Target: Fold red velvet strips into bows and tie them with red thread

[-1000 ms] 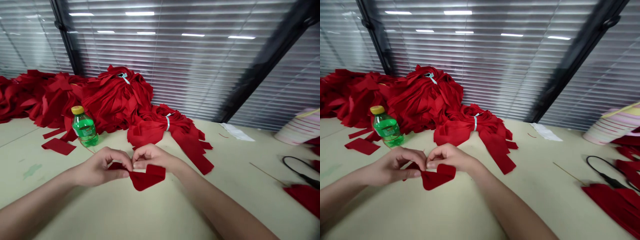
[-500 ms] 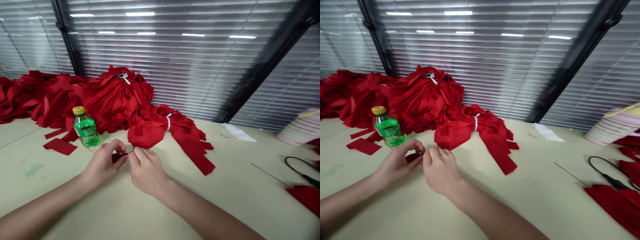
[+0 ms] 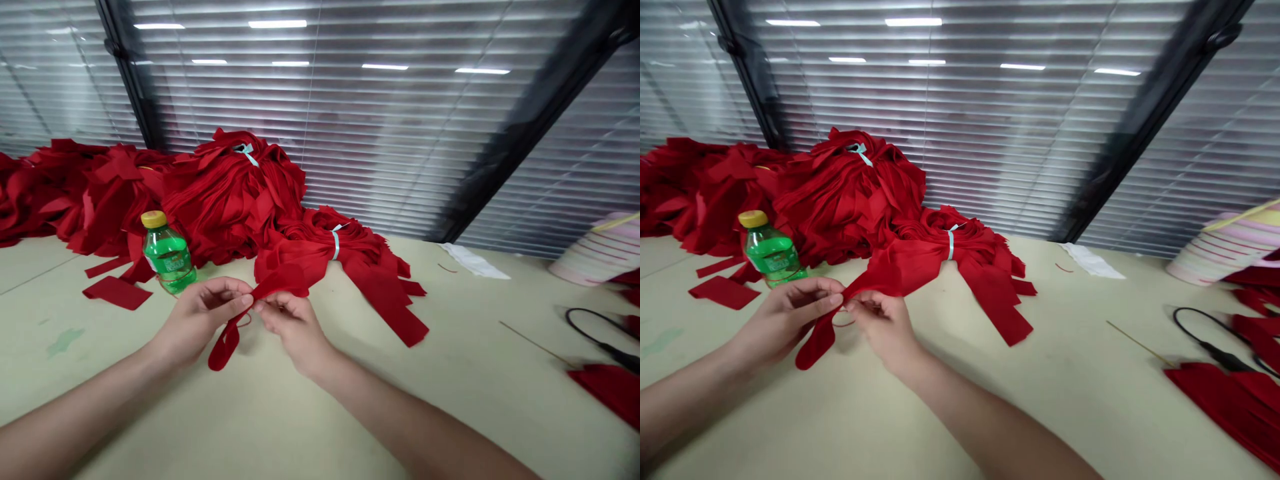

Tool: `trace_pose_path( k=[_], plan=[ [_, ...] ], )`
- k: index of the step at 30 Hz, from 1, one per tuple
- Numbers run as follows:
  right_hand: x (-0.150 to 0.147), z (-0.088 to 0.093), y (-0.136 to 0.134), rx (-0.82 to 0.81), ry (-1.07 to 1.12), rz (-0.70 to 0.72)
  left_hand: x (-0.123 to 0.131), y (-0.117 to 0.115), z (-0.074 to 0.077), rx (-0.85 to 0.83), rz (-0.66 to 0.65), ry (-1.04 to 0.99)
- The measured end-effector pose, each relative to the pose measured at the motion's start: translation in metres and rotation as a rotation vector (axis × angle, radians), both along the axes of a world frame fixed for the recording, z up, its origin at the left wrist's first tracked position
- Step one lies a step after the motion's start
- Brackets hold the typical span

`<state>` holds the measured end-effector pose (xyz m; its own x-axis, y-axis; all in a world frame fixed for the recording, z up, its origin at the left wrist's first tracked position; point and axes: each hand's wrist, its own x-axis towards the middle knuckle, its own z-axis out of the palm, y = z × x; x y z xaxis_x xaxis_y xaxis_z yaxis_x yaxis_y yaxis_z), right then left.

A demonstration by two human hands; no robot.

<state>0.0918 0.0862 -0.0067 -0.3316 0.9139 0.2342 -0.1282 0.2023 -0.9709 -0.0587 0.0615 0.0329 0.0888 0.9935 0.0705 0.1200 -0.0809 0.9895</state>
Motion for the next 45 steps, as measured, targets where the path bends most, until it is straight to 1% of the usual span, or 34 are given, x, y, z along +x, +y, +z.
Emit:
trace_pose_path(
  k=[3,5,6,7,9,11,12,13,14,16,18,19,22,23,24,26,30,33,36,39,42,45],
  plan=[
    [0.012,0.005,0.013,-0.022,-0.025,0.175,-0.007,0.004,0.002,-0.033,-0.148,0.037],
    [0.022,0.010,0.022,-0.011,-0.083,0.298,-0.011,0.004,0.005,-0.028,-0.272,0.128],
    [0.026,0.013,0.025,-0.001,-0.119,0.359,-0.012,0.004,0.007,0.003,-0.338,0.197],
    [0.030,0.015,0.027,0.011,-0.159,0.418,-0.013,0.002,0.010,0.073,-0.401,0.279],
    [0.037,0.020,0.029,0.040,-0.243,0.507,-0.013,-0.001,0.014,0.311,-0.505,0.512],
    [0.040,0.024,0.027,0.092,-0.341,0.524,-0.011,-0.003,0.016,0.576,-0.540,0.772],
    [0.040,0.026,0.026,0.136,-0.398,0.496,-0.011,-0.004,0.015,0.675,-0.529,0.877],
    [0.039,0.028,0.023,0.191,-0.456,0.447,-0.010,-0.004,0.013,0.734,-0.505,0.956],
    [0.037,0.029,0.020,0.252,-0.511,0.384,-0.009,-0.003,0.010,0.762,-0.469,1.005],
    [0.031,0.030,0.013,0.360,-0.587,0.260,-0.009,-0.001,0.002,0.773,-0.371,1.023],
    [0.025,0.027,0.006,0.501,-0.647,0.142,-0.008,0.001,-0.005,0.743,-0.245,0.996],
    [0.023,0.025,0.004,0.623,-0.694,0.067,-0.008,0.002,-0.008,0.722,-0.180,0.974],
    [0.017,0.013,0.001,1.125,-0.826,-0.199,-0.004,0.002,-0.010,0.635,-0.014,0.904],
    [0.017,0.009,0.002,1.261,-0.836,-0.271,-0.003,0.002,-0.010,0.598,0.021,0.872],
    [0.016,0.005,0.002,1.340,-0.823,-0.320,-0.002,0.002,-0.009,0.556,0.045,0.823],
    [0.016,-0.001,0.004,1.398,-0.780,-0.377,-0.001,0.002,-0.007,0.456,0.066,0.696],
    [0.015,-0.005,0.005,1.330,-0.717,-0.436,0.002,0.001,-0.003,0.284,0.087,0.466],
    [0.014,-0.004,0.002,1.221,-0.646,-0.455,0.004,-0.002,0.000,0.139,0.080,0.281],
    [0.012,-0.003,-0.001,1.050,-0.526,-0.456,0.004,-0.004,0.001,-0.002,0.035,0.073],
    [0.009,-0.002,-0.001,0.832,-0.401,-0.419,0.001,-0.002,-0.001,-0.062,-0.036,-0.075],
    [0.008,0.001,0.004,0.625,-0.316,-0.279,-0.002,0.000,-0.002,-0.055,-0.121,-0.082],
    [0.014,0.006,0.015,0.443,-0.276,-0.092,-0.003,0.001,-0.001,0.039,-0.221,0.080]
  ],
)
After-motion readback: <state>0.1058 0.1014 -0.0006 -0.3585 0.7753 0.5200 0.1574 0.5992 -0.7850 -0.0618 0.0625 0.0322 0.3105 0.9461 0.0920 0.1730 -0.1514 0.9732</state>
